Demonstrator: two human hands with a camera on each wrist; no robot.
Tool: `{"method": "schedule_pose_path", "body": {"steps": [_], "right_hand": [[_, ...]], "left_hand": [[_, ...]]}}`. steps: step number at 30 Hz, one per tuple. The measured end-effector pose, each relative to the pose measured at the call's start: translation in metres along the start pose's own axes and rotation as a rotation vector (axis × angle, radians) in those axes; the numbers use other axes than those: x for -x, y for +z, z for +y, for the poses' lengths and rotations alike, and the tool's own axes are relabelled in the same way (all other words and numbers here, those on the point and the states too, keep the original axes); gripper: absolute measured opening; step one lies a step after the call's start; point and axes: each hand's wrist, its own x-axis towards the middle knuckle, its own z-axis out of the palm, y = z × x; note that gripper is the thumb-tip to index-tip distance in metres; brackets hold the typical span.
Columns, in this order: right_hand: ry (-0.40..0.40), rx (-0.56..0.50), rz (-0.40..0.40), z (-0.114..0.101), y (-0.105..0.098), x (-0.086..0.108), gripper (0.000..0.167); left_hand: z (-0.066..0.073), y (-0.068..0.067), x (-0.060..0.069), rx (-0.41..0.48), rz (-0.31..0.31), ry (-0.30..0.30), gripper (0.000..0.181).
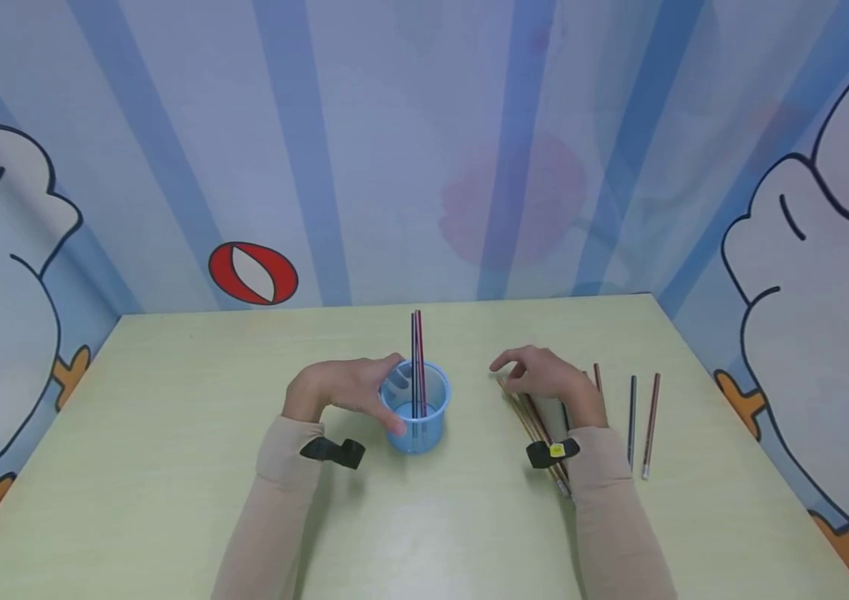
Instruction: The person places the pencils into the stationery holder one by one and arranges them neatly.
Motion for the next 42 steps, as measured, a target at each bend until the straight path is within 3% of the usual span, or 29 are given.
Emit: {"method": "schedule_pose_path", "body": {"steps": [12, 22, 26, 32, 42], "right_hand": [[0.054, 0.085, 0.081, -0.014, 0.020, -0.011, 0.029], [-0.004, 0.062, 0.060, -0.022, 0.025, -0.015, 0.024], [-0.082, -0.007, 0.041, -0.023, 0.022, -0.015, 0.025], [-0.233, -0.205, 0.041, -0.029, 0.012, -0.010, 0.024], [-0.412, -0.461, 0.190, -0.041, -0.008, 0.008, 0.021]], "left_hand": [[-0.001, -0.001, 0.000, -0.010, -0.007, 0.007, 0.086], [0.000, 0.000, -0.001, -0.011, -0.003, -0.006, 0.086], [0.000, 0.000, -0.002, -0.009, -0.001, -0.012, 0.086], [0.000, 0.000, -0.002, -0.012, -0.003, -0.008, 0.085], [-0.003, 0.000, -0.003, 0.001, -0.003, 0.013, 0.088]]}}
